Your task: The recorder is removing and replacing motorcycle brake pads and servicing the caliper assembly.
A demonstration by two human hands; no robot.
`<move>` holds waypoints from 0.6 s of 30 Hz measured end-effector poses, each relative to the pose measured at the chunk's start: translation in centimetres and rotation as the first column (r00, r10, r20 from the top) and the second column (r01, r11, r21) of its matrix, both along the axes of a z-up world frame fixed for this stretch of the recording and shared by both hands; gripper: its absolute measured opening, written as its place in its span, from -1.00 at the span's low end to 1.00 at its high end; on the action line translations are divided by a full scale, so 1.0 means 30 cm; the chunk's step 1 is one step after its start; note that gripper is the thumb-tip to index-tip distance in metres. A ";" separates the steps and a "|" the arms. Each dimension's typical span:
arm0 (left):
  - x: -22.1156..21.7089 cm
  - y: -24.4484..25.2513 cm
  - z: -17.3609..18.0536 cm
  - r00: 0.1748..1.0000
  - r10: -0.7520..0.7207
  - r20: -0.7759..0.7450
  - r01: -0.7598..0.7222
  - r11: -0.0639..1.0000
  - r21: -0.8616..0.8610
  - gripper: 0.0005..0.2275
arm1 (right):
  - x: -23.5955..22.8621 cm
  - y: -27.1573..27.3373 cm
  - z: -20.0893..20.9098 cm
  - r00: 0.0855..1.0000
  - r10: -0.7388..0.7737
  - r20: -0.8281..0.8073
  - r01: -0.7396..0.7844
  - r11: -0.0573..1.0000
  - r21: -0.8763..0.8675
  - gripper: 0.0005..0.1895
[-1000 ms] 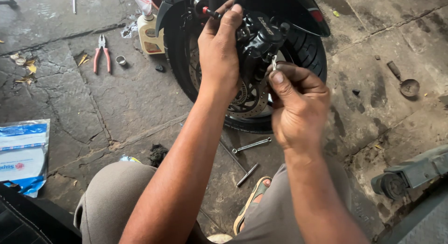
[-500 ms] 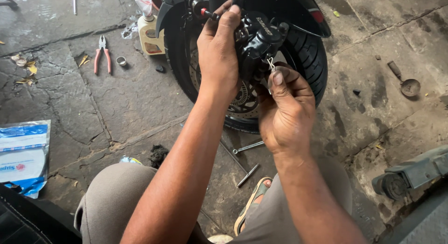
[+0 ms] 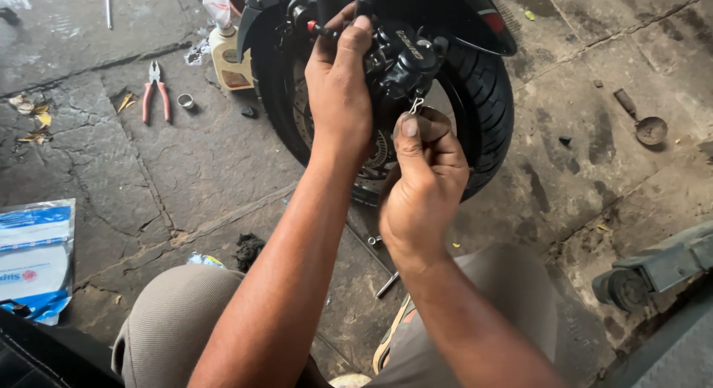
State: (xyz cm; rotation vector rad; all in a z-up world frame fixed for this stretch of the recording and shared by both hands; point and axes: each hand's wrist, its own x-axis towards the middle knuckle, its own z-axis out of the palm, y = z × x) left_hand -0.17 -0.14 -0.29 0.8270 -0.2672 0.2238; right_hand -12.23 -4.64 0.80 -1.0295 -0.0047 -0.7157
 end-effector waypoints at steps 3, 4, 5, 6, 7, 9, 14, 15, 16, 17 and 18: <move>0.002 -0.002 -0.004 1.000 0.002 0.004 -0.002 1.000 -0.028 -0.67 | 0.000 0.014 0.009 0.999 -0.026 -0.023 0.026 1.000 -0.009 -0.92; 0.004 0.001 -0.002 1.000 0.000 0.003 0.000 1.000 -0.026 -0.67 | 0.002 0.011 0.002 0.999 -0.028 -0.024 0.028 1.000 -0.007 -0.92; 0.005 0.003 -0.001 1.000 -0.004 0.000 0.004 1.000 -0.025 -0.67 | 0.003 0.008 -0.004 1.000 0.005 0.002 -0.005 0.999 0.040 -0.92; 0.006 0.006 0.001 1.000 -0.007 -0.003 0.007 1.000 -0.025 -0.67 | 0.003 0.005 -0.010 0.999 0.037 0.031 -0.040 0.995 0.086 -0.92; 0.007 0.007 0.002 1.000 -0.008 -0.003 0.008 1.000 -0.024 -0.67 | 0.003 0.003 -0.006 0.999 0.037 0.030 -0.039 0.995 0.087 -0.92; 0.007 0.012 0.004 0.998 -0.061 -0.001 0.061 0.994 -0.087 -0.68 | 0.001 0.001 0.002 0.996 0.083 0.044 -0.088 0.989 0.119 -0.93; 0.027 0.005 -0.044 0.997 -0.065 0.036 0.068 0.995 -0.076 -0.67 | 0.010 -0.013 0.005 0.996 0.085 -0.012 -0.082 0.983 0.166 -0.94; 0.025 0.006 -0.041 0.998 -0.047 0.041 0.049 0.998 -0.037 -0.66 | 0.012 -0.016 0.003 0.996 0.090 0.003 -0.089 0.982 0.164 -0.94; 0.025 0.015 -0.032 0.998 -0.048 0.043 0.050 0.998 -0.037 -0.66 | 0.013 -0.025 -0.003 0.996 0.089 0.005 -0.089 0.982 0.164 -0.94; 0.025 0.023 -0.023 0.999 -0.052 0.011 0.053 0.997 -0.052 -0.65 | 0.012 -0.032 -0.010 0.998 0.053 -0.017 -0.052 0.996 0.069 -0.92; 0.025 0.031 -0.013 0.998 -0.057 -0.022 0.055 0.996 -0.068 -0.64 | 0.012 -0.041 -0.017 0.999 0.015 -0.035 -0.016 1.000 -0.027 -0.87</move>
